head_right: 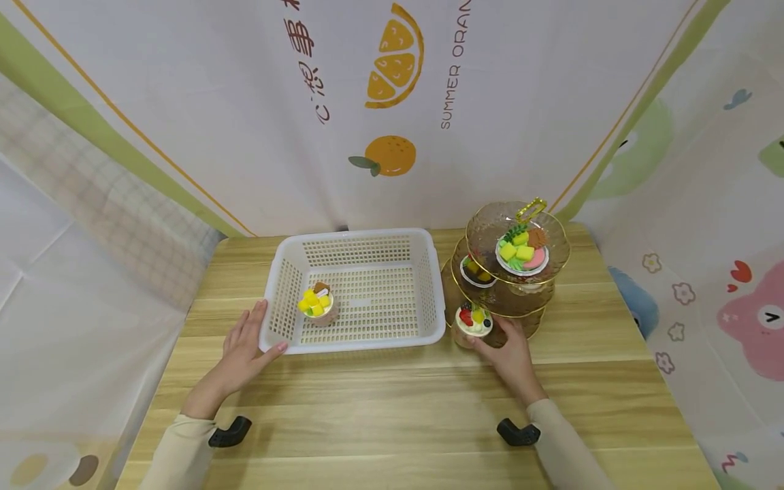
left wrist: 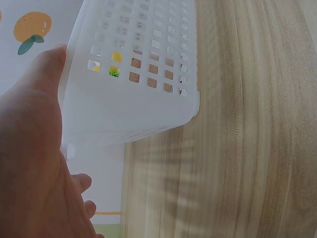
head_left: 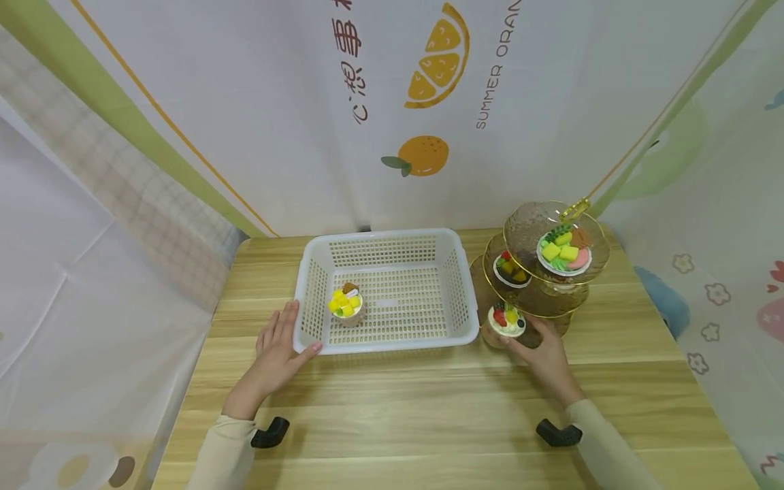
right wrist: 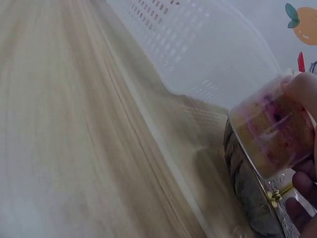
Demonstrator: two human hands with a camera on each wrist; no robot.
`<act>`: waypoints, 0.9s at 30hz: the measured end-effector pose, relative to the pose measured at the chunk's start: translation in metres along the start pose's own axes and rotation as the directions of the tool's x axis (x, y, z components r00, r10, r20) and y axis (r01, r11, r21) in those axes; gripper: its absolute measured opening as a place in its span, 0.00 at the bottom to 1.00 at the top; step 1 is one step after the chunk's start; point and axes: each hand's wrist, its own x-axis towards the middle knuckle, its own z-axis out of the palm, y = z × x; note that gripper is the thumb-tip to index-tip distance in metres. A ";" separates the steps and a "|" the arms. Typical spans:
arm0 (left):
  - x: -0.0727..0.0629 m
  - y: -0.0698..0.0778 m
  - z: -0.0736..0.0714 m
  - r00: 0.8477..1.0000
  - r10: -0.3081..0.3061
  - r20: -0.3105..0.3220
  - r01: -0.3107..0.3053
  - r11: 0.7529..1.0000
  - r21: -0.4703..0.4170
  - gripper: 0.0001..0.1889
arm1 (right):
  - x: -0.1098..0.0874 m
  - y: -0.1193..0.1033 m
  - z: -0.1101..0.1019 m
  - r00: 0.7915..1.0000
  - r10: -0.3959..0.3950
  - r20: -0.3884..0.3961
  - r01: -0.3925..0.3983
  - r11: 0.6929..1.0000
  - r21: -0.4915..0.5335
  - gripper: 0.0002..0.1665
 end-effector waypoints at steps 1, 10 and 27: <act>0.000 0.000 0.000 1.000 0.000 0.000 0.000 1.000 0.001 0.50 | 0.001 0.000 0.000 1.000 0.007 0.002 -0.007 1.000 0.003 0.38; 0.001 0.000 0.000 1.000 -0.003 0.000 0.003 1.000 0.002 0.50 | 0.011 0.000 0.005 0.998 0.059 -0.008 -0.059 0.997 0.044 0.38; 0.001 -0.001 0.001 1.000 -0.004 -0.003 0.003 1.000 -0.008 0.50 | 0.027 -0.006 0.030 0.978 0.043 -0.203 -0.030 0.997 0.066 0.35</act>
